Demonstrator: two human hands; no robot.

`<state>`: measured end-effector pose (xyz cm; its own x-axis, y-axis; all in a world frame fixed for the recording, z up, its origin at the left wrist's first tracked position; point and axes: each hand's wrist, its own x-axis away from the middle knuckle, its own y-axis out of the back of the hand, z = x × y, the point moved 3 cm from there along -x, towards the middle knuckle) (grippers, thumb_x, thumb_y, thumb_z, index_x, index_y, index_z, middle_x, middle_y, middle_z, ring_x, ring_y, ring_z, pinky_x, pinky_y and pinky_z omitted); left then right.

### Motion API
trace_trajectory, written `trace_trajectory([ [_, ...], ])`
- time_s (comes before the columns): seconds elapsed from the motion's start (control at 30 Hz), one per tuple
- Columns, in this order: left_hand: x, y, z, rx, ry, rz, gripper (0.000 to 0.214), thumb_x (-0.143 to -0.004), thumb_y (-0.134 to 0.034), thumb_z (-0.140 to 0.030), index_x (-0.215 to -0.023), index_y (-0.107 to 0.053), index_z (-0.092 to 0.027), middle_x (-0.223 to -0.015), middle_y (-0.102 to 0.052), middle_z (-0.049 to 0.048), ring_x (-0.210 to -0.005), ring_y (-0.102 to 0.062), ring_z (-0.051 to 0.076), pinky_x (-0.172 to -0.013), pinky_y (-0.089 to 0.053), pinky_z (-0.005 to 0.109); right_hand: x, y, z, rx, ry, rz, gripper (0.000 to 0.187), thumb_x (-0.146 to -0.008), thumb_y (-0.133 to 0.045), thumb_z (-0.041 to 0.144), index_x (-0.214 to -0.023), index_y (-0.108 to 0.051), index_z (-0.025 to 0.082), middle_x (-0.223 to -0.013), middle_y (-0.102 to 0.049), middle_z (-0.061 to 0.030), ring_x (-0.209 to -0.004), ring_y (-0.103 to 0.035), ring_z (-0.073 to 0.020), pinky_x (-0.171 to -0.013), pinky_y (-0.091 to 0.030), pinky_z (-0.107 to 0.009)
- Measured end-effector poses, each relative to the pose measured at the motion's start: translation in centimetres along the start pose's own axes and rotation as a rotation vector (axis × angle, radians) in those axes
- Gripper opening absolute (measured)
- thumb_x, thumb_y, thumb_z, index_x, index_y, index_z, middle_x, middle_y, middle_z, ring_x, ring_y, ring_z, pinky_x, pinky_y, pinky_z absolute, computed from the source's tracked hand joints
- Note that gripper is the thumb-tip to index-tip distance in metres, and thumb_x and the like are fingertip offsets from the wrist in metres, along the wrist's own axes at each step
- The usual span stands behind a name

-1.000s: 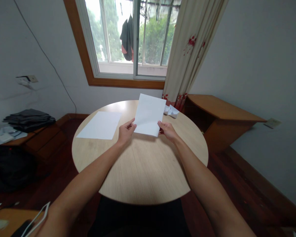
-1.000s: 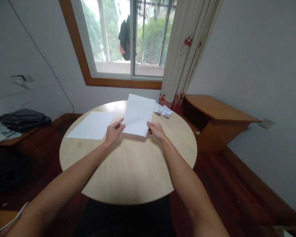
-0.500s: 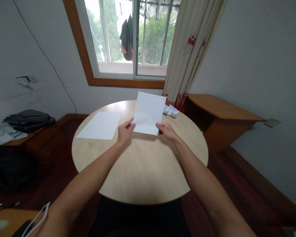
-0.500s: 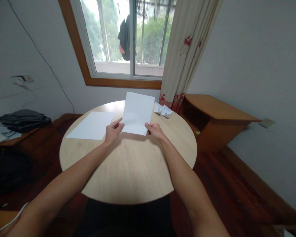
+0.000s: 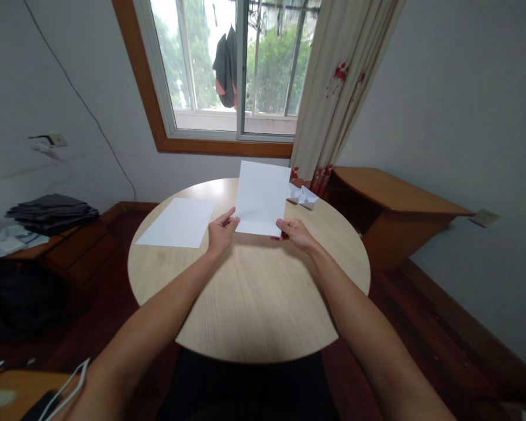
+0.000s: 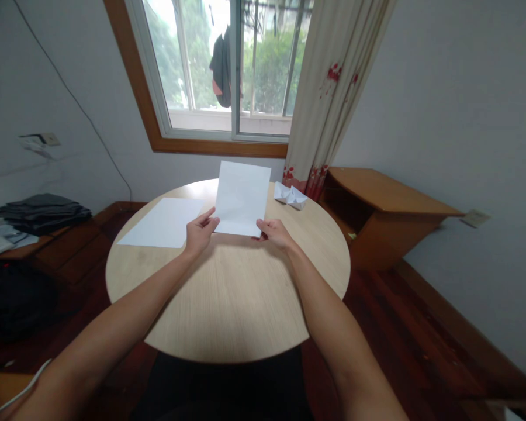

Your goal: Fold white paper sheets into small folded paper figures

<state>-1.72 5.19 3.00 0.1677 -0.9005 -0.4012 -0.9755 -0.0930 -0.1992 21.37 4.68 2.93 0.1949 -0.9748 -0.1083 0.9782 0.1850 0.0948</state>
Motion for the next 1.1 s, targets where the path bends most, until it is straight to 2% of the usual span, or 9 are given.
trace_trajectory([
  [0.1,0.07,-0.02,0.00,-0.004,0.004,-0.006,0.066,-0.062,-0.077,-0.043,-0.116,-0.064,-0.008,-0.067,-0.055,-0.0012,-0.061,-0.044,0.007,-0.060,-0.036,0.023,-0.02,0.05,-0.03,-0.005,0.002,0.005,0.056,-0.063,-0.065,0.070,-0.065,-0.062,0.014,-0.058,-0.066,-0.0055,-0.053,-0.063,-0.0147,-0.051,-0.050,-0.023],
  [0.3,-0.15,0.25,0.10,-0.004,0.010,-0.033,0.068,-0.061,-0.077,-0.044,-0.117,-0.064,-0.008,-0.069,-0.057,-0.0005,-0.063,-0.047,0.008,-0.063,-0.040,0.024,0.21,-0.34,0.19,-0.051,-0.048,0.091,0.055,-0.064,-0.068,0.066,-0.073,-0.066,0.012,-0.076,-0.072,-0.0130,-0.061,-0.068,-0.0161,-0.050,-0.052,-0.020],
  [0.5,-0.19,0.23,0.13,-0.007,-0.003,-0.025,0.066,-0.063,-0.077,-0.043,-0.117,-0.064,-0.008,-0.066,-0.056,-0.0018,-0.061,-0.045,0.007,-0.061,-0.040,0.024,0.20,-0.22,0.19,-0.056,-0.051,0.064,0.048,-0.070,-0.068,0.058,-0.072,-0.064,0.011,-0.070,-0.072,-0.0115,-0.060,-0.068,-0.0147,-0.051,-0.053,-0.018],
  [0.67,-0.32,0.48,0.22,-0.022,-0.015,-0.056,0.063,-0.063,-0.076,-0.042,-0.116,-0.065,-0.010,-0.068,-0.058,-0.0006,-0.064,-0.049,0.008,-0.064,-0.041,0.024,0.26,-0.35,0.07,-0.085,-0.105,0.110,0.042,-0.077,-0.065,0.051,-0.074,-0.064,0.009,-0.079,-0.074,-0.0150,-0.061,-0.069,-0.0140,-0.054,-0.056,-0.019],
  [0.97,-0.21,0.31,-0.07,-0.009,-0.003,-0.054,0.066,-0.063,-0.077,-0.042,-0.117,-0.063,-0.008,-0.067,-0.057,-0.0012,-0.062,-0.048,0.008,-0.062,-0.042,0.023,0.13,-0.14,-0.13,-0.081,-0.094,0.080,0.036,-0.077,-0.068,0.045,-0.072,-0.063,0.010,-0.076,-0.074,-0.0131,-0.059,-0.068,-0.0124,-0.056,-0.056,-0.019],
  [1.1,-0.04,0.20,-0.48,0.007,0.029,-0.074,0.071,-0.060,-0.078,-0.044,-0.118,-0.063,-0.006,-0.065,-0.056,-0.0021,-0.060,-0.045,0.007,-0.059,-0.042,0.023,0.19,-0.14,-0.13,-0.093,-0.098,0.101,0.037,-0.077,-0.068,0.046,-0.073,-0.063,0.010,-0.081,-0.074,-0.0138,-0.061,-0.069,-0.0131,-0.057,-0.056,-0.020],
])
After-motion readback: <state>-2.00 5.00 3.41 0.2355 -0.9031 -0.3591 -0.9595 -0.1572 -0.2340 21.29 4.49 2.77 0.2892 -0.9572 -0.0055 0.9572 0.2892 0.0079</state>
